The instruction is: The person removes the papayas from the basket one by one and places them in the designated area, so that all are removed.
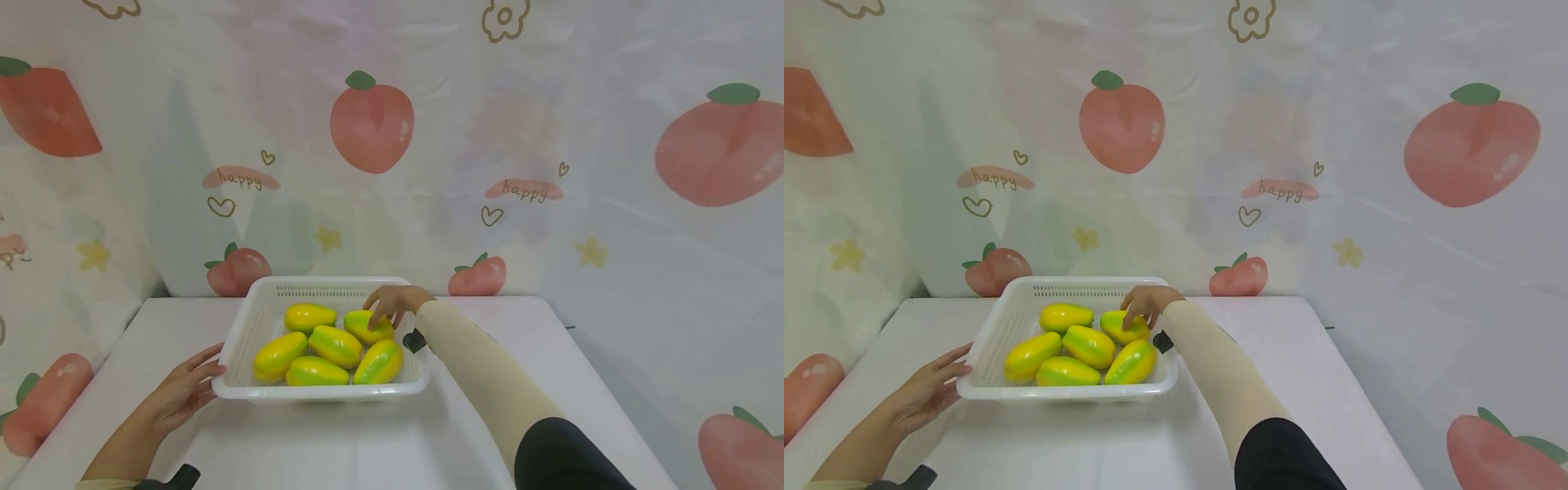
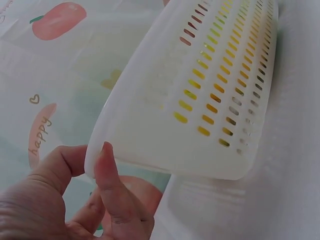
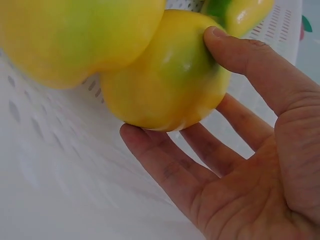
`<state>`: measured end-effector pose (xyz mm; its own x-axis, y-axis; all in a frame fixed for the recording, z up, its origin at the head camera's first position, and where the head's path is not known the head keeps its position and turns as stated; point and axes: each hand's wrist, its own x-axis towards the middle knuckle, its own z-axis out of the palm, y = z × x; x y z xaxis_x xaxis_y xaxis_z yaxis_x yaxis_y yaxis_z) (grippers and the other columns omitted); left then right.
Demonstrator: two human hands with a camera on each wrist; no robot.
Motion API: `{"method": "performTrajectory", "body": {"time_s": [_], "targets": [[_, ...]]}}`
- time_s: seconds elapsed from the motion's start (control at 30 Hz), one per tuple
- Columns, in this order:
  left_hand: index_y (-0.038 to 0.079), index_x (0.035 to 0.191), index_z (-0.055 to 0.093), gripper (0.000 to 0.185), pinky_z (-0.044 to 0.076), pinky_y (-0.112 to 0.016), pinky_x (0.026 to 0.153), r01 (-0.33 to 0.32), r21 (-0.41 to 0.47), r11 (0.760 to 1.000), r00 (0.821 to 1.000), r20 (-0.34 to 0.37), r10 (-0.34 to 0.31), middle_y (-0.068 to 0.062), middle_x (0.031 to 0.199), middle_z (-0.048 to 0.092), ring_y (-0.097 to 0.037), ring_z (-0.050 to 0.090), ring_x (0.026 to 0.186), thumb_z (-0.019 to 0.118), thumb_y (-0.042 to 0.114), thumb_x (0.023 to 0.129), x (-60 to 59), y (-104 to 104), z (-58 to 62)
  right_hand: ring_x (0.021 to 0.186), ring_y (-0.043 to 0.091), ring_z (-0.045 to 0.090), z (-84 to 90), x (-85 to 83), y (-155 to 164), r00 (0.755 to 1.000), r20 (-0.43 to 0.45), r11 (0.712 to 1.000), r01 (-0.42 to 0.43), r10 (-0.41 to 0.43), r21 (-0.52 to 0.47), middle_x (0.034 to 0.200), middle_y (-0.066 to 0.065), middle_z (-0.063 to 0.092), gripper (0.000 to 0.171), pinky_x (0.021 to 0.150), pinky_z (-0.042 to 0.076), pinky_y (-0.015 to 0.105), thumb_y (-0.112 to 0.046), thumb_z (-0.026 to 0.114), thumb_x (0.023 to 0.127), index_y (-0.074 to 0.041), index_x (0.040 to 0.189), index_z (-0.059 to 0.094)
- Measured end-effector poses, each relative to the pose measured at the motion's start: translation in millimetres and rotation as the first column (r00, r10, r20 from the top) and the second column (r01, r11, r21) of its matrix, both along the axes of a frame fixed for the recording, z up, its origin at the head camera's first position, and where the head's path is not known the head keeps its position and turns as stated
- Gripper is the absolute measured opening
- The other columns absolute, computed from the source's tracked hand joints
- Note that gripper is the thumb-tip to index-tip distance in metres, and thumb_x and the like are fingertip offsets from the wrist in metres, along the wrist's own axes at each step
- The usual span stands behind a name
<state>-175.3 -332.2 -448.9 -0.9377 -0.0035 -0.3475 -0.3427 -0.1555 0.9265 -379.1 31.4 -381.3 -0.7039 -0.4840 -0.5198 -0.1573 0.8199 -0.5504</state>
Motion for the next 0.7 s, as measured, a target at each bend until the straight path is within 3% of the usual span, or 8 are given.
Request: {"method": "performTrajectory", "body": {"time_s": [0.2,0.5,0.7], "targets": [[0.04,0.111,0.059,0.027,0.06,-0.024,0.078,0.0,0.029,1.0,1.0,-0.005,0.0,0.009,0.1,0.065,-0.013,0.069,0.089,0.064,0.017,0.096,-1.5,1,1.4,0.114,0.03,0.059,2.1,1.3,2,1.0,0.005,1.0,0.016,-0.016,-0.015,0.14,0.009,0.053,0.054,0.1,0.052,0.048,-0.022,0.075,0.086,-0.015,0.137,0.055],[0.043,0.101,0.061,0.029,0.059,-0.022,0.077,0.002,0.027,1.0,1.0,-0.011,-0.002,0.019,0.098,0.063,-0.011,0.068,0.088,0.065,0.015,0.095,0.2,2,3.2,0.117,0.03,0.058,5.8,2.2,1,1.0,-0.006,1.0,-0.011,0.011,-0.008,0.142,0.011,0.051,0.057,0.097,0.055,0.045,-0.023,0.074,0.087,-0.014,0.139,0.053],[0.045,0.098,0.063,0.031,0.059,-0.021,0.074,0.002,0.039,0.999,1.0,-0.008,-0.001,0.018,0.098,0.063,-0.011,0.068,0.086,0.065,0.014,0.095,0.8,2,3.5,0.12,0.032,0.056,11.0,0.2,4,1.0,0.019,1.0,-0.014,0.014,-0.012,0.143,0.012,0.049,0.059,0.095,0.056,0.044,-0.023,0.074,0.087,-0.012,0.14,0.051]]}}
